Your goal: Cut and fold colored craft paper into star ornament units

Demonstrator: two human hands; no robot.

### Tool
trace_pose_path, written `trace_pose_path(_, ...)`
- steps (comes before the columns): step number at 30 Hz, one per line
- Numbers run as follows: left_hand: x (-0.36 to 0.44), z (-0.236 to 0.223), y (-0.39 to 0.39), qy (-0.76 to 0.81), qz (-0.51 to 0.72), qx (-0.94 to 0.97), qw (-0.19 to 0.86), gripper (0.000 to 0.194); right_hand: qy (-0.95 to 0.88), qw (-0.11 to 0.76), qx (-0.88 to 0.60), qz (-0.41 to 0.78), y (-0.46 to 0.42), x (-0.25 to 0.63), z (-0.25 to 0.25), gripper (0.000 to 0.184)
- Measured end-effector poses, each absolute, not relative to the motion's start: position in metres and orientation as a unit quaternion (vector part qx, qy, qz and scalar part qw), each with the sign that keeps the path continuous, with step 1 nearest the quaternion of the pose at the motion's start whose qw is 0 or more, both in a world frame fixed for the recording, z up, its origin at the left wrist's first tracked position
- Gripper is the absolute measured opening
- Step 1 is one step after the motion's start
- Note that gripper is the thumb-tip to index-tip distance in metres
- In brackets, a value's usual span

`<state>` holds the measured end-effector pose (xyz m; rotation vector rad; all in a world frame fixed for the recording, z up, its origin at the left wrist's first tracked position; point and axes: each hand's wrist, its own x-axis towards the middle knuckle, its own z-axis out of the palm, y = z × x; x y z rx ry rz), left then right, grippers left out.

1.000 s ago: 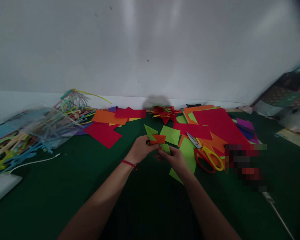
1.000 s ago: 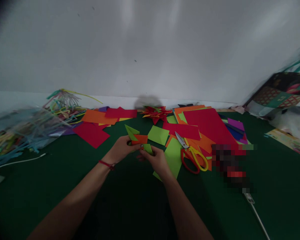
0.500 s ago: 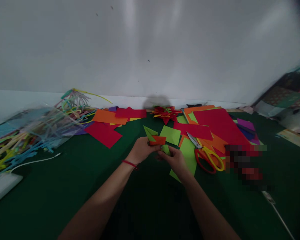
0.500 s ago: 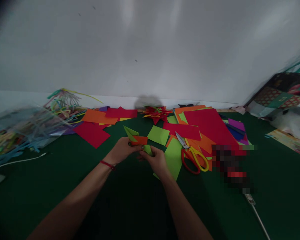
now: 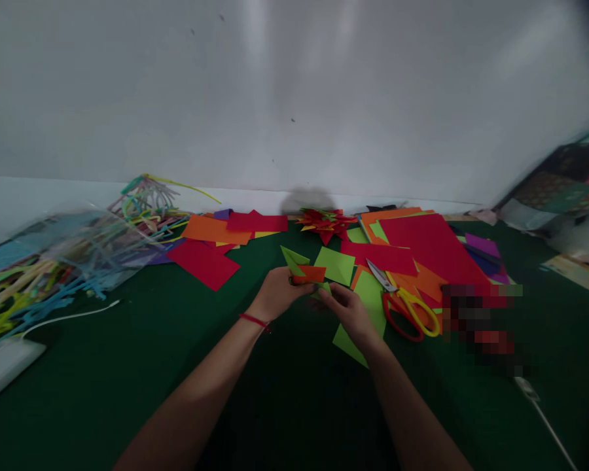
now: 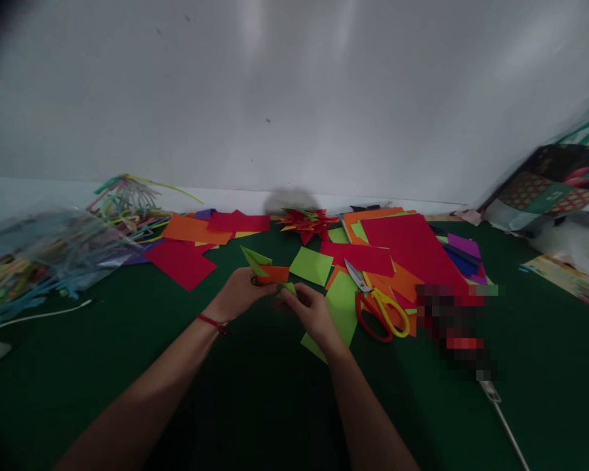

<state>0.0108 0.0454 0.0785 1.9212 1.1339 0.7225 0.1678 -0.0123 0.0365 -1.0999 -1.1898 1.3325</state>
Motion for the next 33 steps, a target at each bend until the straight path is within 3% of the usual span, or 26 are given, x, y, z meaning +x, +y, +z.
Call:
trace_pose_path(18, 0.011, 0.074, 0.047, 0.434, 0.344, 0.723, 0.413, 0.037, -0.479, 0.512, -0.483, 0.525, -0.012, 0.169, 0.037, 0.021)
trace_pose_path(21, 0.009, 0.071, 0.050, 0.401, 0.343, 0.726, 0.441, 0.043, -0.483, 0.525, -0.514, 0.475, -0.009, 0.174, 0.032, 0.024)
trace_pose_path(26, 0.006, 0.068, 0.055, 0.429, 0.326, 0.659, 0.524, 0.073, -0.472, 0.612, -0.562, 0.296, -0.007, 0.184, 0.025, 0.029)
trace_pose_path(30, 0.012, 0.069, 0.050, 0.382, 0.272, 0.564, 0.679, 0.042, -0.546, 0.583, -0.576, 0.175, -0.010, 0.182, 0.026, 0.031)
trace_pose_path(33, 0.017, 0.069, 0.046, 0.374, 0.303, 0.513, 0.711, 0.034, -0.586, 0.544, -0.582, 0.149, -0.011, 0.176, 0.027, 0.035)
